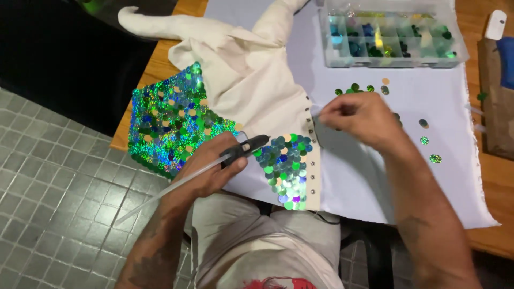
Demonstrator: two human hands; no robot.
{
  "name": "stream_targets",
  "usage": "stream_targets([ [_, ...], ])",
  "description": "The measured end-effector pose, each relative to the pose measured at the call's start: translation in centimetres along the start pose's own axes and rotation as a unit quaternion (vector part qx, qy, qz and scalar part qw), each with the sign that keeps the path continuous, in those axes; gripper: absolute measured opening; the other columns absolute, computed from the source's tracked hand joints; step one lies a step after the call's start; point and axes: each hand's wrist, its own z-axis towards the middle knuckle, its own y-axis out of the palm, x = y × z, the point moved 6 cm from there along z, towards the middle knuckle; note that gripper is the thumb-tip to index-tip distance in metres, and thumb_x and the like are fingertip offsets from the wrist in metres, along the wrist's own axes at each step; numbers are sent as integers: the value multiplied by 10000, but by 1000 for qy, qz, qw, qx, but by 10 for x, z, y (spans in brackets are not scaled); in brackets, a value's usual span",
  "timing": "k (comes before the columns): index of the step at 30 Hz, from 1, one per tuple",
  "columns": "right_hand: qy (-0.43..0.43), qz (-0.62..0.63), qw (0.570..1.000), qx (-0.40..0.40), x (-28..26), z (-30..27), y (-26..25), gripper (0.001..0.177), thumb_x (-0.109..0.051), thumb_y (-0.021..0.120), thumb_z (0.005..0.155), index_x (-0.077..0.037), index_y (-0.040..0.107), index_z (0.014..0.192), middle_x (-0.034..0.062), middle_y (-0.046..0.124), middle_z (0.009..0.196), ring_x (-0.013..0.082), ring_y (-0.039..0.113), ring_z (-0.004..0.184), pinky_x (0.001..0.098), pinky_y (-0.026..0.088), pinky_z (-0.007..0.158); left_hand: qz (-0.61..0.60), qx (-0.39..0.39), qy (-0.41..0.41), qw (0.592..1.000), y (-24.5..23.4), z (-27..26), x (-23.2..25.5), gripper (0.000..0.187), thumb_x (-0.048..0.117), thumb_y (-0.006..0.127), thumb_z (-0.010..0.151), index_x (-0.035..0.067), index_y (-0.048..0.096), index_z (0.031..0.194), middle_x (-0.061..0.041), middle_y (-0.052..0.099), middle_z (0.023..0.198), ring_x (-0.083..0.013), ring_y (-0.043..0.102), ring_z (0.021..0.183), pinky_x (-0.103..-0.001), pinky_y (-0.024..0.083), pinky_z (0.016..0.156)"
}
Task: Decorating a white fabric garment by applying green and blue sequins using a hot glue gun
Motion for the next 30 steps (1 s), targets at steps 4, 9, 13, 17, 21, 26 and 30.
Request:
stream_targets([
  [4,-5,-16,998,-56,-29,-1,43,129,-77,874,750,-106,810,859,9,686,677,89,609,648,249,529,669,53,-53,-71,995,-5,1,2,490,533,517,984,53,615,993,-214,592,921,-511,600,844,-560,486,702],
  [9,-39,-57,990,-122,-25,10,77,41,-104,790,813,-97,798,853,56,720,723,167,657,709,328,544,701,80,-109,-138,981,-8,15,12,478,506,545,957,35,624,990,-240,611,931,-531,619,873,-576,488,733],
  [13,-112,-65,986,-109,-15,10,83,48,-96,797,794,-70,790,834,133,713,793,259,681,769,394,545,752,86,-121,-131,980,-7,22,3,486,480,540,965,6,645,974,-243,608,957,-531,620,853,-577,488,726],
  [17,-58,-80,989,-109,-9,4,88,82,-156,776,824,-79,786,851,100,722,903,235,666,830,375,540,803,113,-149,-166,968,-2,26,-9,493,566,534,947,80,617,964,-183,587,889,-454,644,865,-528,506,753],
  [21,-43,-83,989,-112,-8,5,89,109,-162,754,842,-61,780,871,112,712,928,258,663,864,397,534,824,128,-176,-204,955,0,31,0,483,547,528,967,71,605,999,-183,611,877,-409,671,902,-497,512,787],
  [26,-26,-85,990,-110,-15,0,89,121,-181,736,857,-68,773,878,104,712,956,260,666,894,399,535,844,164,-196,-213,943,-2,38,11,569,614,480,963,59,601,1002,-214,624,876,-429,673,911,-506,515,776],
  [30,-12,-96,989,-111,-17,1,87,137,-195,725,868,-67,771,885,113,709,970,282,674,910,413,538,856,170,-202,-222,939,-3,43,15,595,621,472,961,47,608,1035,-227,639,899,-423,681,933,-503,521,773],
])
